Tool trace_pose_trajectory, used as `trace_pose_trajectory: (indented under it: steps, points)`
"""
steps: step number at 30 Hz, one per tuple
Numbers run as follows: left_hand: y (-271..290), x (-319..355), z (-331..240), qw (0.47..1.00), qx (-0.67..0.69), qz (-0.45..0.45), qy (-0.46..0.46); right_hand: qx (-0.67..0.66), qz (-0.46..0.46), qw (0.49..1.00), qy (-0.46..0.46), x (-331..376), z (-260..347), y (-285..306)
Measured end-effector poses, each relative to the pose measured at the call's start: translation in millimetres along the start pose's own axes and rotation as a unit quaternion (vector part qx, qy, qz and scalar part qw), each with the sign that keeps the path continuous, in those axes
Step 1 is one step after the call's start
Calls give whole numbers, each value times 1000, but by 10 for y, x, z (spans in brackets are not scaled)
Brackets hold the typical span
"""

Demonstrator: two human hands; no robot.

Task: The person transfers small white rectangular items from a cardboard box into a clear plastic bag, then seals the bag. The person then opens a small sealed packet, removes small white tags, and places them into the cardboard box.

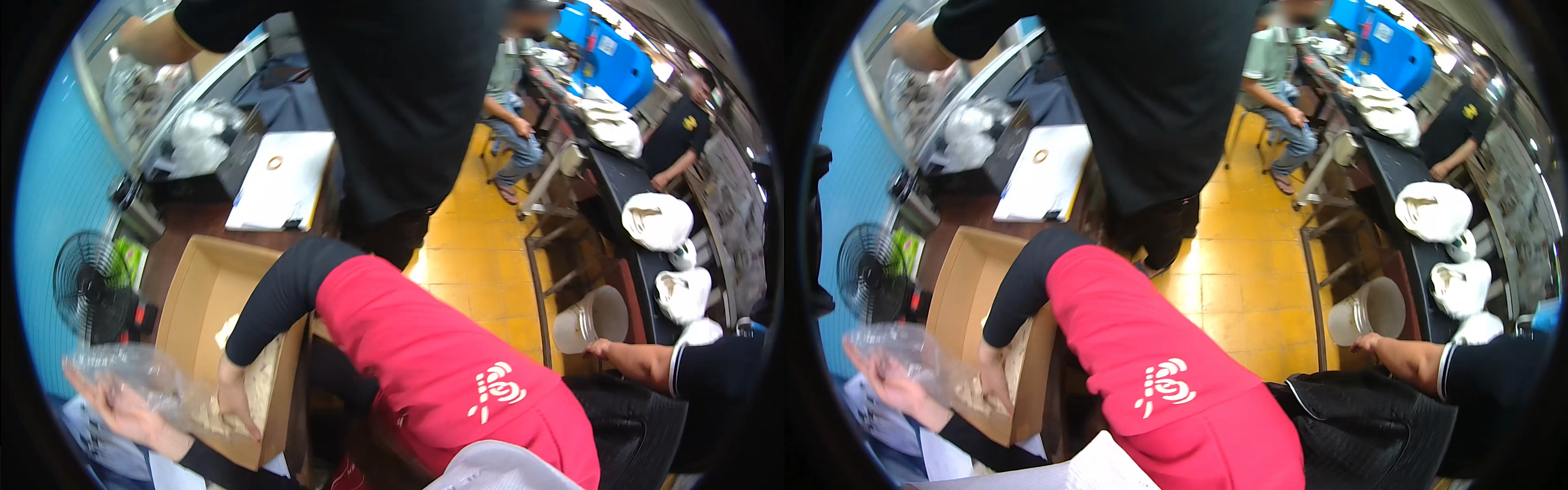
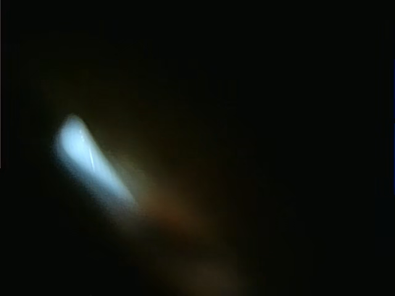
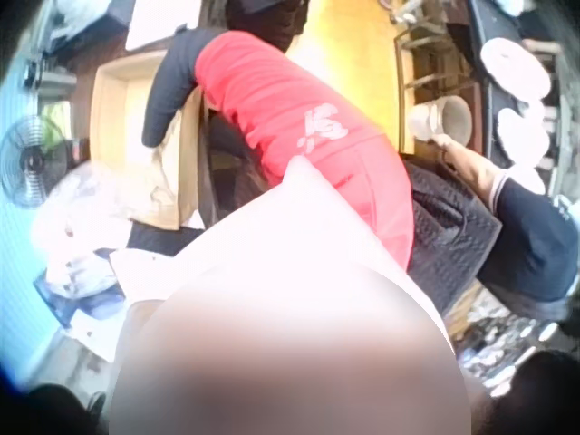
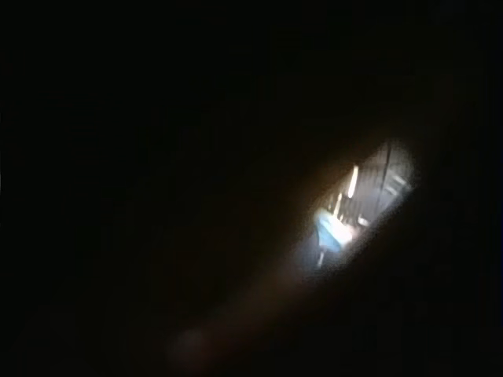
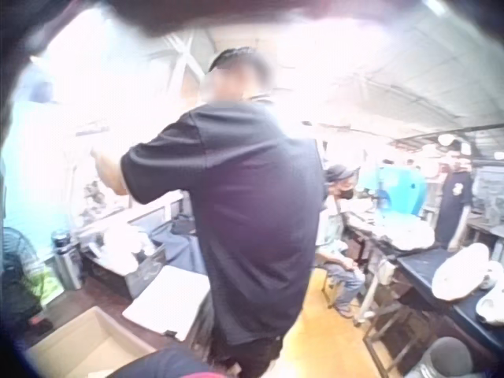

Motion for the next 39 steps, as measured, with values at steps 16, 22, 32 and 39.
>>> trace_pose_trajectory:
  steps: [16, 22, 32, 39]
  points:
    - [-152, 251, -82, 997, 47, 39, -48, 106, -48, 993, -7, 373, 378, -470]
    - [107, 360, 87, 998, -40, 20, -41, 167, -111, 977, 79, 309, 278, -392]
    - [248, 420, 177, 989, -137, 46, 19, 7, -149, 989, 14, 390, 395, -409]
    - [254, 370, 90, 939, -332, 57, -76, 184, -213, 917, 281, 492, 461, -505]
Point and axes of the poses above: each hand's wrist, its own x-axis away from the middle knuckle, its own y-axis out of the back of the hand, z = x × y, the point moved 5 cm from there along -x, towards the middle knuckle, and after that the axes turned 9 degrees about z, right-handed, at the moved point
